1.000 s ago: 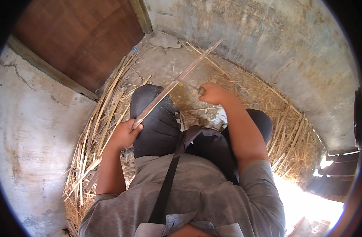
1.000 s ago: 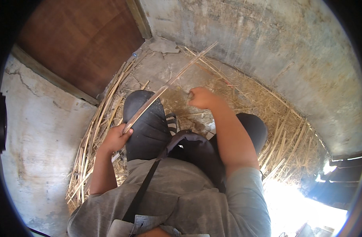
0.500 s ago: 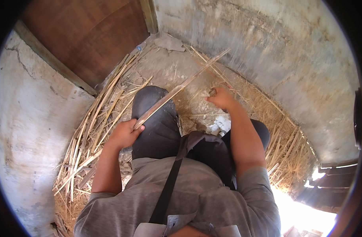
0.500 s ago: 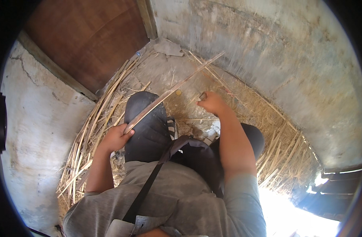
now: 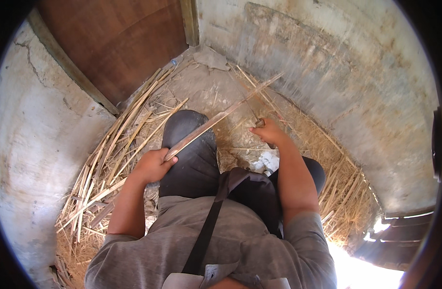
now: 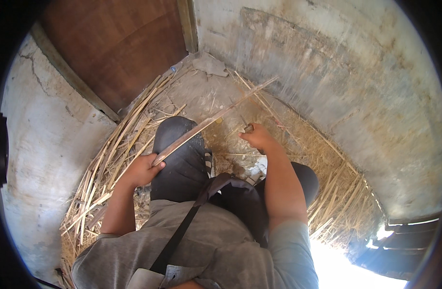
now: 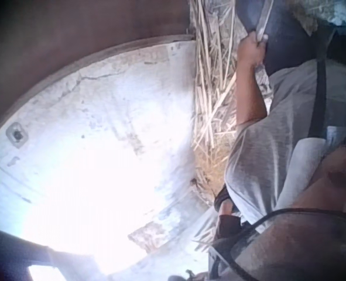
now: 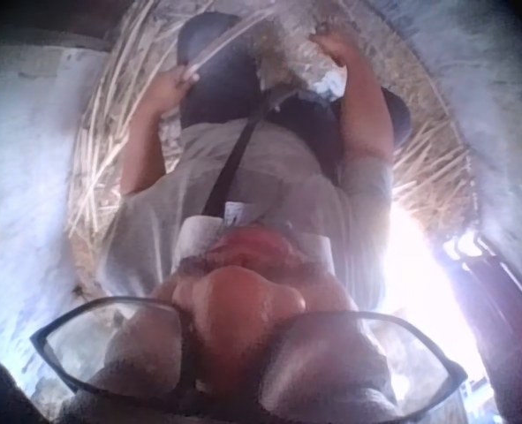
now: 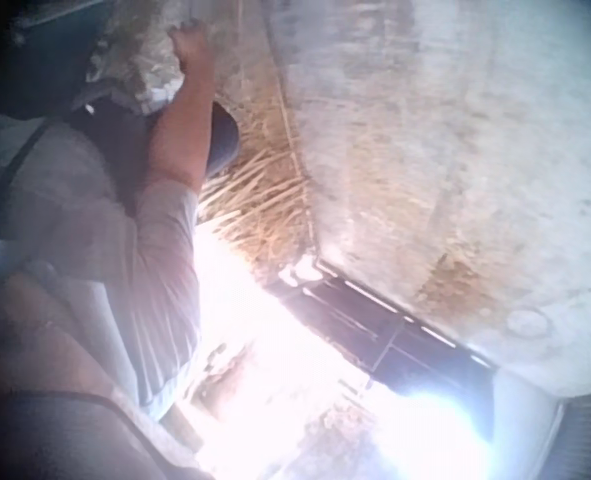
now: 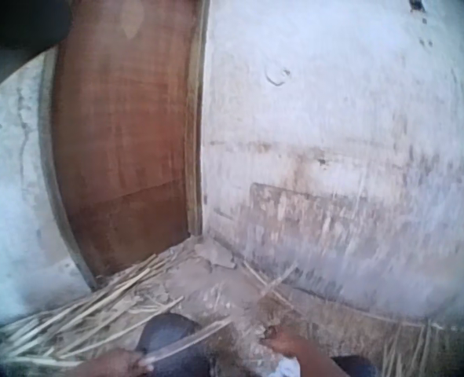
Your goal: The person sits on the floor and uses a knife to split a long bamboo stick into thin strips. They hold the stick against their leg and repeatedly scrape the blade along its length to separate the fibers.
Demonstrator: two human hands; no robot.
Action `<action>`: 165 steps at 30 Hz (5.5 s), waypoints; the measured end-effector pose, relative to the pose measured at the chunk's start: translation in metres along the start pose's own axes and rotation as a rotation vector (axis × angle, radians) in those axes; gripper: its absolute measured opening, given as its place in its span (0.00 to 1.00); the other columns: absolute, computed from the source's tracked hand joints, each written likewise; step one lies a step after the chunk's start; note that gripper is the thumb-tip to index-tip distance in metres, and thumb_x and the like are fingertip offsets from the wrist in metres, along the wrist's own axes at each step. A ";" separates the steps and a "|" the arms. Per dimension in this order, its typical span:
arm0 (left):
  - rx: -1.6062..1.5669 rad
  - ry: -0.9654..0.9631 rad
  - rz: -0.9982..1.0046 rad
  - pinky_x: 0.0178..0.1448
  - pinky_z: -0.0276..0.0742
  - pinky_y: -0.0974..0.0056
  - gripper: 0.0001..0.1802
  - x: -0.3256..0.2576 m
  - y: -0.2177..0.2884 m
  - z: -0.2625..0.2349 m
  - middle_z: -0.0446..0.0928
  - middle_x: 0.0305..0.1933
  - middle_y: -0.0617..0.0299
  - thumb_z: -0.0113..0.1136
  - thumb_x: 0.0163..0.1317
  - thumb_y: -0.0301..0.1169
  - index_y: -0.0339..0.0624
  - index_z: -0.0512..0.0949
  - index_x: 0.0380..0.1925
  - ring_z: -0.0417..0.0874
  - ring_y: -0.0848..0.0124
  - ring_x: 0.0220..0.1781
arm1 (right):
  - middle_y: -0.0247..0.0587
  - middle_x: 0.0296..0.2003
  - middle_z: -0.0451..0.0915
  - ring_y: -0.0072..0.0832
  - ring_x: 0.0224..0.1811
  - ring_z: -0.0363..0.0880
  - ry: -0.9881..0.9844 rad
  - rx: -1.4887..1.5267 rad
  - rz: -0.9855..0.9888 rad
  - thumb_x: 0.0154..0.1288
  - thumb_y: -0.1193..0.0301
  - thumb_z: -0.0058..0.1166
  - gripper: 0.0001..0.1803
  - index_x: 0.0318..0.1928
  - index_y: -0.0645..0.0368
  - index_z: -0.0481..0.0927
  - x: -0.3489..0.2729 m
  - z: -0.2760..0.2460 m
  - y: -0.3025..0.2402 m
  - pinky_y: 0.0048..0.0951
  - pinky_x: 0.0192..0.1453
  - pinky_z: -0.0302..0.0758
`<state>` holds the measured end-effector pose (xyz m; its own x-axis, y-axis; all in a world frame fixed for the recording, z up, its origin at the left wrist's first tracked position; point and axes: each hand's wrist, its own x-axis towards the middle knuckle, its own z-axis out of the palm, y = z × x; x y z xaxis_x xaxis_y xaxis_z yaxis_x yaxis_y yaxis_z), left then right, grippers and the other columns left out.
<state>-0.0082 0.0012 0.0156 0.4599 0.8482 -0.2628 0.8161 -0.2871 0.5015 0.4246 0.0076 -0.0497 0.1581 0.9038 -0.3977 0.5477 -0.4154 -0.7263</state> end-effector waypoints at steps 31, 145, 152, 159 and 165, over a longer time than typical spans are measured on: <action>0.021 0.007 -0.005 0.48 0.78 0.52 0.21 0.000 -0.005 0.006 0.83 0.36 0.45 0.61 0.72 0.48 0.38 0.81 0.43 0.85 0.50 0.40 | 0.61 0.46 0.85 0.54 0.53 0.84 -0.214 -0.358 -0.367 0.56 0.50 0.70 0.35 0.54 0.66 0.83 -0.010 0.033 -0.026 0.45 0.57 0.78; 0.041 0.121 -0.025 0.41 0.75 0.50 0.20 -0.009 0.012 0.011 0.79 0.29 0.43 0.62 0.71 0.45 0.37 0.76 0.34 0.81 0.46 0.32 | 0.61 0.47 0.85 0.56 0.54 0.83 0.042 -0.345 -0.349 0.56 0.51 0.69 0.32 0.52 0.65 0.84 -0.006 0.015 -0.012 0.46 0.59 0.78; 0.077 0.102 -0.008 0.43 0.75 0.49 0.20 -0.005 0.007 0.011 0.80 0.31 0.42 0.61 0.71 0.46 0.37 0.76 0.36 0.81 0.44 0.35 | 0.61 0.46 0.85 0.56 0.53 0.82 0.106 -0.413 -0.381 0.55 0.54 0.70 0.30 0.52 0.63 0.84 -0.004 0.017 -0.007 0.46 0.58 0.79; 0.076 0.066 -0.012 0.45 0.75 0.48 0.21 -0.004 0.005 0.009 0.80 0.32 0.42 0.61 0.71 0.47 0.38 0.77 0.37 0.81 0.44 0.37 | 0.61 0.48 0.84 0.56 0.54 0.83 -0.023 -0.413 -0.421 0.57 0.52 0.68 0.32 0.54 0.64 0.84 -0.016 0.007 -0.020 0.46 0.58 0.78; 0.102 0.052 -0.014 0.46 0.76 0.45 0.23 -0.005 0.013 0.002 0.81 0.33 0.41 0.60 0.71 0.50 0.38 0.76 0.37 0.82 0.39 0.40 | 0.61 0.50 0.84 0.57 0.54 0.82 0.121 -0.145 -0.068 0.58 0.51 0.68 0.33 0.55 0.65 0.83 0.000 -0.012 0.010 0.48 0.58 0.78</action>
<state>0.0005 -0.0073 0.0216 0.4316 0.8737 -0.2245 0.8548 -0.3165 0.4113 0.4399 0.0041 -0.0505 0.2097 0.9388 -0.2734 0.6718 -0.3415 -0.6573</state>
